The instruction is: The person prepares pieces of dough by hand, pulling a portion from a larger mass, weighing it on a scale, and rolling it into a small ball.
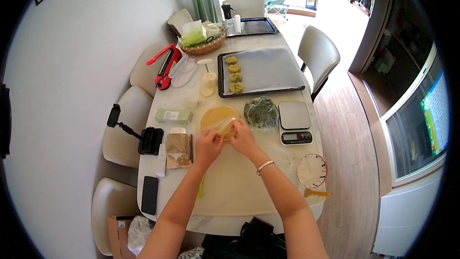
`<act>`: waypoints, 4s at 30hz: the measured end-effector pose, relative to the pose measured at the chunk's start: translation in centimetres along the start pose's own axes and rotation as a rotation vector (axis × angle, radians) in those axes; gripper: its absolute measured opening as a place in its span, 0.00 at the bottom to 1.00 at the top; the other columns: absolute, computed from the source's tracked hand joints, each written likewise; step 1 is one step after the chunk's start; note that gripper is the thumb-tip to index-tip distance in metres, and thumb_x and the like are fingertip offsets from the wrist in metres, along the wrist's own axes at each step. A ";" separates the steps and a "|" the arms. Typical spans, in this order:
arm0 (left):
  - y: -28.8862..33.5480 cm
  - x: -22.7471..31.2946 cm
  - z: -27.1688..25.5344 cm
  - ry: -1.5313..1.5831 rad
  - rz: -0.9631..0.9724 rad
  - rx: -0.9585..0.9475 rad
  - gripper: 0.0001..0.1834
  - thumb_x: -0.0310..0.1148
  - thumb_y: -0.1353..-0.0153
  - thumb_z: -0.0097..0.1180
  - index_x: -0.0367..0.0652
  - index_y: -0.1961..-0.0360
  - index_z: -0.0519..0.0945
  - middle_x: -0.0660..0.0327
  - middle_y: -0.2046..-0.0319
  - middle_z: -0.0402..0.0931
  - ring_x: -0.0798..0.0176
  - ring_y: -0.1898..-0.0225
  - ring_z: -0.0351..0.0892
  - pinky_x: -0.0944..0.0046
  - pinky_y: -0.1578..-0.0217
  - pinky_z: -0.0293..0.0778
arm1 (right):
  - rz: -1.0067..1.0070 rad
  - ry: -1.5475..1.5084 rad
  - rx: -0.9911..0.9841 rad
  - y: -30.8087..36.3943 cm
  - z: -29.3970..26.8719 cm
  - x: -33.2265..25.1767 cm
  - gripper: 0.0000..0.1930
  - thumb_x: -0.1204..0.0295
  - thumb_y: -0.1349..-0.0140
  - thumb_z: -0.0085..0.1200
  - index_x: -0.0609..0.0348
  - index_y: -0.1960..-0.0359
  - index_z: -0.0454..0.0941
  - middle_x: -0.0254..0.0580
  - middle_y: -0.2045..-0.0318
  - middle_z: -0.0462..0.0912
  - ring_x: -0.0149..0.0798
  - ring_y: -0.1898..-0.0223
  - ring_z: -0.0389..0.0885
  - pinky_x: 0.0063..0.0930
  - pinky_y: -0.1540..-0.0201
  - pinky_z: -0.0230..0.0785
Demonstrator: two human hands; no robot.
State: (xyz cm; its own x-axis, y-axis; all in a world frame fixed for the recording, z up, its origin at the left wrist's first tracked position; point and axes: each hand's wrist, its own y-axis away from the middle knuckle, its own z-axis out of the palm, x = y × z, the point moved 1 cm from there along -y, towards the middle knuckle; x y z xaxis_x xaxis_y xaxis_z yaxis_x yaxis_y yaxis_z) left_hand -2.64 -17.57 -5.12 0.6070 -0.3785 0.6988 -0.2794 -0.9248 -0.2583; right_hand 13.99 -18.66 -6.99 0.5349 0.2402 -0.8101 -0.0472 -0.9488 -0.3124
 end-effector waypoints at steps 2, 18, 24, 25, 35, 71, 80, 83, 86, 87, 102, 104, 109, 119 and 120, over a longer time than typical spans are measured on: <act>0.8 -1.1 1.0 -0.154 0.470 0.149 0.17 0.29 0.52 0.62 0.40 0.60 0.77 0.55 0.59 0.75 0.50 0.57 0.75 0.54 0.58 0.73 | -0.112 0.015 0.036 0.2 0.1 -0.2 0.23 0.83 0.54 0.49 0.66 0.51 0.70 0.55 0.54 0.75 0.56 0.52 0.74 0.39 0.52 0.69; -1.6 -3.4 1.4 -0.699 0.531 0.104 0.27 0.37 0.51 0.60 0.43 0.47 0.75 0.61 0.52 0.75 0.62 0.51 0.75 0.56 0.43 0.63 | -0.357 0.578 -0.042 1.7 0.3 -1.0 0.28 0.71 0.55 0.60 0.54 0.47 0.71 0.39 0.47 0.70 0.40 0.45 0.69 0.48 0.41 0.51; -1.8 -3.0 0.9 -0.693 0.502 0.107 0.25 0.36 0.51 0.61 0.47 0.49 0.77 0.65 0.53 0.76 0.63 0.55 0.76 0.56 0.45 0.64 | -0.534 0.842 0.120 0.3 1.5 -0.3 0.19 0.69 0.50 0.55 0.53 0.53 0.74 0.35 0.56 0.74 0.37 0.50 0.72 0.44 0.44 0.55; -1.8 -2.9 0.8 -0.615 0.492 0.099 0.26 0.36 0.53 0.63 0.47 0.49 0.77 0.65 0.53 0.76 0.62 0.54 0.76 0.55 0.45 0.63 | -0.600 0.927 0.187 0.2 1.8 -0.1 0.16 0.68 0.48 0.53 0.52 0.56 0.75 0.34 0.60 0.75 0.36 0.52 0.73 0.42 0.46 0.57; -1.6 -3.0 1.4 -0.455 0.507 0.128 0.29 0.33 0.60 0.67 0.41 0.52 0.78 0.59 0.58 0.76 0.56 0.56 0.76 0.55 0.48 0.67 | -0.614 0.791 -0.020 -1.8 0.5 -1.1 0.07 0.70 0.49 0.52 0.56 0.69 0.78 0.36 0.71 0.76 0.38 0.64 0.76 0.33 0.55 0.66; -1.6 -4.3 1.6 -0.401 0.500 0.173 0.24 0.38 0.54 0.66 0.51 0.52 0.79 0.68 0.58 0.78 0.62 0.57 0.78 0.56 0.48 0.69 | -0.480 0.449 -0.440 -5.9 -2.0 -0.7 0.17 0.72 0.62 0.63 0.56 0.65 0.82 0.42 0.70 0.76 0.48 0.66 0.78 0.37 0.62 0.72; -1.4 -3.8 1.7 -0.403 0.492 0.192 0.23 0.38 0.53 0.66 0.51 0.53 0.80 0.68 0.58 0.79 0.64 0.57 0.78 0.56 0.46 0.67 | -0.323 0.200 -0.518 -7.4 -2.8 0.4 0.15 0.70 0.62 0.62 0.54 0.67 0.84 0.44 0.72 0.78 0.49 0.67 0.79 0.36 0.63 0.72; -1.3 -4.1 1.8 -0.386 0.480 0.200 0.22 0.38 0.53 0.66 0.51 0.54 0.81 0.68 0.58 0.79 0.65 0.56 0.78 0.56 0.46 0.66 | -0.318 0.167 -0.502 -7.5 -2.7 1.1 0.15 0.70 0.62 0.62 0.55 0.67 0.84 0.44 0.73 0.78 0.47 0.70 0.78 0.35 0.66 0.71; -1.1 -4.5 2.0 -0.385 0.456 0.202 0.23 0.36 0.54 0.65 0.52 0.53 0.80 0.68 0.56 0.78 0.65 0.55 0.77 0.56 0.45 0.66 | -0.251 0.122 -0.483 -7.2 -2.6 1.7 0.15 0.70 0.62 0.63 0.57 0.67 0.84 0.43 0.74 0.77 0.44 0.72 0.77 0.33 0.68 0.71; -1.2 -4.3 2.1 -0.384 0.459 0.204 0.23 0.36 0.54 0.65 0.52 0.53 0.80 0.68 0.56 0.78 0.65 0.55 0.77 0.56 0.45 0.66 | -0.211 0.033 -0.439 -7.1 -2.7 2.1 0.16 0.70 0.62 0.63 0.57 0.68 0.84 0.42 0.75 0.76 0.44 0.74 0.76 0.33 0.69 0.70; -1.2 -3.3 2.2 -0.282 0.349 0.202 0.22 0.33 0.55 0.67 0.51 0.54 0.81 0.69 0.56 0.79 0.64 0.55 0.78 0.57 0.46 0.67 | -0.609 0.751 0.038 -1.3 0.2 -0.6 0.10 0.71 0.48 0.53 0.52 0.63 0.78 0.37 0.67 0.76 0.39 0.61 0.76 0.33 0.58 0.70; -1.0 -3.4 1.8 -0.298 0.347 0.179 0.23 0.33 0.56 0.67 0.51 0.54 0.81 0.69 0.55 0.79 0.64 0.56 0.78 0.57 0.46 0.67 | -0.609 0.722 0.059 -0.6 0.5 -0.4 0.10 0.73 0.48 0.52 0.53 0.63 0.78 0.37 0.67 0.76 0.39 0.61 0.76 0.33 0.58 0.70; -1.1 -3.9 1.7 -0.322 0.366 0.160 0.24 0.34 0.55 0.66 0.52 0.52 0.80 0.69 0.55 0.79 0.65 0.55 0.77 0.56 0.46 0.66 | -0.629 0.585 0.108 -0.1 -0.1 -0.3 0.13 0.74 0.54 0.57 0.52 0.63 0.78 0.38 0.68 0.75 0.41 0.62 0.75 0.32 0.57 0.69; -0.7 -3.5 1.9 -0.292 0.314 0.154 0.25 0.35 0.53 0.66 0.52 0.50 0.80 0.69 0.53 0.78 0.65 0.52 0.76 0.56 0.45 0.65 | -0.133 0.017 0.206 2.1 -0.6 1.7 0.20 0.80 0.54 0.63 0.57 0.56 0.79 0.42 0.62 0.78 0.42 0.60 0.78 0.31 0.56 0.72; -0.8 -3.3 1.9 -0.290 0.319 0.156 0.25 0.35 0.53 0.66 0.52 0.50 0.80 0.69 0.53 0.78 0.65 0.52 0.76 0.56 0.45 0.65 | 0.008 -0.255 0.252 2.0 -0.4 2.2 0.18 0.79 0.50 0.63 0.60 0.55 0.78 0.39 0.62 0.79 0.37 0.60 0.79 0.27 0.56 0.72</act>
State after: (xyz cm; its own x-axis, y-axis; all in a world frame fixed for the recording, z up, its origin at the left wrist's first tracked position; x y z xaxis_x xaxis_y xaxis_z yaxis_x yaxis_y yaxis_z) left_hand -3.01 -15.66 -8.52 0.6984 -0.6198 0.3580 -0.3843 -0.7466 -0.5430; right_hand 15.46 -20.15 -9.22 0.3075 0.3070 -0.9007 -0.2738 -0.8780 -0.3927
